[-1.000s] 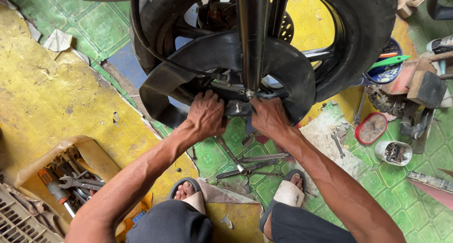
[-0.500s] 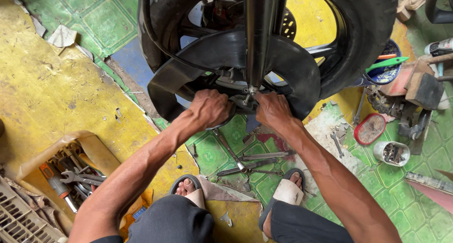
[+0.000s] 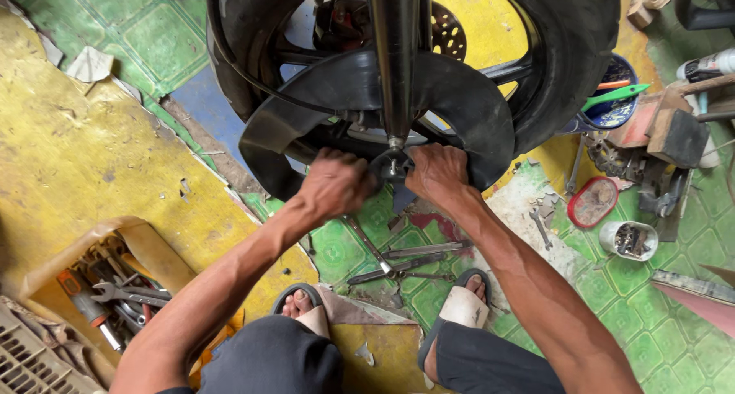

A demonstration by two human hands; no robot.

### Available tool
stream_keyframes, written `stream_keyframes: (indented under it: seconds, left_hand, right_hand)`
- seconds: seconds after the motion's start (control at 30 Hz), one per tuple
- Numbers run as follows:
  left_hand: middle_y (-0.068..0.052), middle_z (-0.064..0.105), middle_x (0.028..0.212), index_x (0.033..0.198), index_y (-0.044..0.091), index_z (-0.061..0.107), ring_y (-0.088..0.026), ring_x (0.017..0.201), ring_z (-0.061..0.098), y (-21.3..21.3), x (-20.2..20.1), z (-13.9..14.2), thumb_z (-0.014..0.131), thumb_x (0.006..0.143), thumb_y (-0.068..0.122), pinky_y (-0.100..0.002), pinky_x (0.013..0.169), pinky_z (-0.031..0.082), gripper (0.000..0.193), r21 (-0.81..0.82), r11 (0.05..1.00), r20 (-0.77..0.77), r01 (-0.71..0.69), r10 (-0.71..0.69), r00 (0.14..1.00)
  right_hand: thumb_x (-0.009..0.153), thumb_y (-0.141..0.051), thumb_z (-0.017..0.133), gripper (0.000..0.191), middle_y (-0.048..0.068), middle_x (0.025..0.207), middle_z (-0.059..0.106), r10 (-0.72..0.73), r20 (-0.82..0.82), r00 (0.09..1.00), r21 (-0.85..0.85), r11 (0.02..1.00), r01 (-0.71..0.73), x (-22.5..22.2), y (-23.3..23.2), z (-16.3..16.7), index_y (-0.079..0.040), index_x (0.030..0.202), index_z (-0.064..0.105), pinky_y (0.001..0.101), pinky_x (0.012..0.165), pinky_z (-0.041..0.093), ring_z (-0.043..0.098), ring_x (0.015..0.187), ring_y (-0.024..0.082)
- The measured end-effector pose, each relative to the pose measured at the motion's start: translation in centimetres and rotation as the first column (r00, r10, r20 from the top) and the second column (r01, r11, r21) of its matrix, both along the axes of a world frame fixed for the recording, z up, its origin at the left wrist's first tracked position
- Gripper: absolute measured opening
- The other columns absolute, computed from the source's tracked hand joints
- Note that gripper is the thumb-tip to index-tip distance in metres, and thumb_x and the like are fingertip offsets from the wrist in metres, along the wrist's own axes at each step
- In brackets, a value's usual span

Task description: The person kneels beside a scooter with its front wheel still mounted and works a black rubber inner tube into the tire, tucking the tube under the tire bead around the rim. They press and adjust the tube around the wheel by hand, at one point holding a small metal tool, and continue seating the tube around the rim.

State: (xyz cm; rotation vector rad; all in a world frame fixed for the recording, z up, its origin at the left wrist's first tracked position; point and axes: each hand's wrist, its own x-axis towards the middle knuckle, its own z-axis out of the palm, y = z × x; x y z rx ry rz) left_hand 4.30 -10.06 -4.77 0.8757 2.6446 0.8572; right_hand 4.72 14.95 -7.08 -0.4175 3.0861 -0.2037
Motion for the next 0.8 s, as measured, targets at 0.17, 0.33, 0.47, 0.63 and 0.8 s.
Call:
stream_keyframes:
  seconds: [0.17, 0.33, 0.47, 0.63, 0.8]
  left_hand:
    - [-0.018, 0.064, 0.098, 0.103, 0.001, 0.059, -0.037, 0.098, 0.062, -2.5, 1.7, 0.2, 0.058, 0.102, 0.012, -0.044, 0.086, 0.05, 0.011, 0.417, 0.894, -0.153, -0.164, 0.247, 0.957]
    - [-0.021, 0.063, 0.102, 0.112, -0.003, 0.06, -0.037, 0.099, 0.059, -3.9, 4.4, -0.6, 0.063, 0.101, 0.019, -0.047, 0.088, 0.047, 0.024, 0.242, 0.924, -0.058, -0.296, 0.319, 0.946]
    - [-0.022, 0.064, 0.114, 0.124, -0.004, 0.056, -0.039, 0.108, 0.059, -1.9, 4.3, -3.0, 0.059, 0.101, 0.026, -0.046, 0.098, 0.043, 0.038, 0.271, 0.944, -0.227, -0.187, 0.252, 0.941]
    - [-0.022, 0.066, 0.095, 0.127, -0.005, 0.05, -0.04, 0.103, 0.061, -0.6, 3.3, -4.2, 0.062, 0.097, 0.037, -0.056, 0.103, 0.037, 0.052, 0.128, 0.946, 0.159, -0.298, 0.277, 0.948]
    - [-0.021, 0.065, 0.097, 0.118, 0.002, 0.057, -0.039, 0.097, 0.064, -2.7, 3.0, -2.5, 0.065, 0.095, 0.024, -0.05, 0.083, 0.052, 0.033, 0.06, 0.946, 0.305, -0.32, 0.288, 0.908]
  right_hand:
    - [0.072, -0.019, 0.069, 0.014, 0.02, 0.083, 0.074, -0.002, 0.146, 0.989, 0.089, 0.996, -0.011, -0.4, 0.0, 1.4, -0.008, 0.081, 0.074, 0.0549, 0.073, 0.051, 0.071, 0.079, 0.04]
    - [0.073, -0.02, 0.068, 0.013, 0.02, 0.077, 0.072, -0.038, 0.203, 0.978, 0.101, 0.995, 0.017, 0.0, -0.4, 3.4, -0.007, 0.074, 0.071, 0.0557, 0.07, 0.05, 0.07, 0.074, 0.04]
    - [0.073, -0.021, 0.068, 0.016, 0.019, 0.077, 0.071, 0.008, 0.182, 0.983, 0.054, 0.998, -0.018, 0.5, -0.9, 4.4, -0.004, 0.075, 0.069, 0.0533, 0.062, 0.051, 0.069, 0.071, 0.04]
    - [0.071, -0.023, 0.069, 0.019, 0.016, 0.074, 0.07, 0.079, 0.149, 0.986, 0.058, 0.994, -0.088, 0.2, -1.0, 5.1, -0.004, 0.075, 0.069, 0.0533, 0.061, 0.051, 0.068, 0.066, 0.038]
    - [0.079, -0.03, 0.072, 0.023, 0.016, 0.073, 0.07, 0.157, 0.128, 0.979, 0.026, 0.986, -0.162, -0.8, 0.0, 4.8, -0.008, 0.084, 0.073, 0.0533, 0.061, 0.051, 0.068, 0.067, 0.038]
